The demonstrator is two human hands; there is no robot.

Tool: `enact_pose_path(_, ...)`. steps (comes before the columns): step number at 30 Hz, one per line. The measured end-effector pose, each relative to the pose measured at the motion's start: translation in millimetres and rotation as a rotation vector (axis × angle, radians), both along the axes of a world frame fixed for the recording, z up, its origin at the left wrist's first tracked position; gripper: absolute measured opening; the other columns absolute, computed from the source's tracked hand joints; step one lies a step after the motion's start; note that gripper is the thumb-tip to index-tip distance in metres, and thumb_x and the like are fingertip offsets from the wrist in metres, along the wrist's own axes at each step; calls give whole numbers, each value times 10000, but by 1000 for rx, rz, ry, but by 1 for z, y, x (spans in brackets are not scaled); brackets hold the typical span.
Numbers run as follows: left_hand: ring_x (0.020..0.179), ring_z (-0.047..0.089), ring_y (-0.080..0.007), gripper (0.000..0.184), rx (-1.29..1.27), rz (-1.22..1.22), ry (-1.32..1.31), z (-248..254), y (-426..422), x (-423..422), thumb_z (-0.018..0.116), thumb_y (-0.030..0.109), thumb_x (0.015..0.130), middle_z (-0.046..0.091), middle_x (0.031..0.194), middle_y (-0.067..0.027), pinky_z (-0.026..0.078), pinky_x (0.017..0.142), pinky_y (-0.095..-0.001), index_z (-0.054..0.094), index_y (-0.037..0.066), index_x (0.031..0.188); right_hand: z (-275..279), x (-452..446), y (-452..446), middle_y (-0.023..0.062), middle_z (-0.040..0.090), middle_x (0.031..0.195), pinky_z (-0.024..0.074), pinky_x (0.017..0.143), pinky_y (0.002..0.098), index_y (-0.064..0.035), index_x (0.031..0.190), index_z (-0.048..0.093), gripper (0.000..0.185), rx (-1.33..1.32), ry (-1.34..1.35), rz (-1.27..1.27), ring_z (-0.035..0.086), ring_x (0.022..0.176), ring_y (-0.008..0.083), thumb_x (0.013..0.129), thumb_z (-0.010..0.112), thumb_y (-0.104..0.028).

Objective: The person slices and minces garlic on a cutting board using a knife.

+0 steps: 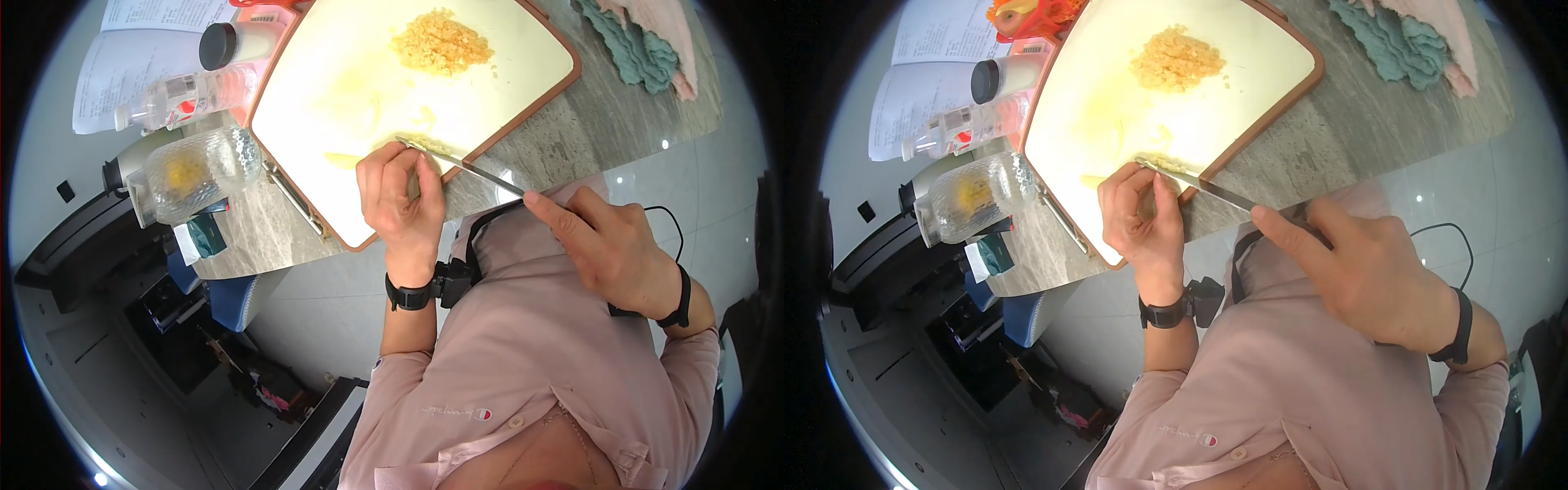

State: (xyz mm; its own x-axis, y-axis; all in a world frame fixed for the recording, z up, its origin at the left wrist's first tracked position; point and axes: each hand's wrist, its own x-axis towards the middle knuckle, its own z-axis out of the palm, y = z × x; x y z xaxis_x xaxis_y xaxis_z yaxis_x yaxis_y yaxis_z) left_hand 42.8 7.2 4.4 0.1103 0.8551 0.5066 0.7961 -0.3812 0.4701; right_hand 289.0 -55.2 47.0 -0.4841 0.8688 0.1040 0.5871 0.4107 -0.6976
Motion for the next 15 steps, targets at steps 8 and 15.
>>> enact_pose_path(8, 864, 618, -298, 167, 9, -22, -5, 0, 2, -1, 729, -99, 749, 669, 961, -129, 521, 750, -381, 676, -5, 876, -1, -6, 3, 111, 540, 823, 467, 482, 367, -32, 1403, 541, 652, 2, -58, 26, 571, 584, 251, 757, 628, -35)
enact_pose_path(15, 904, 648, -264, 130, -32, -4, 11, 4, 0, -3, 721, -50, 823, 705, 964, -119, 528, 809, -347, 683, 9, 933, -8, 1, 15, 90, 545, 786, 440, 496, 329, -39, 1387, 562, 585, -28, 108, -40, 541, 599, 239, 816, 629, 72)
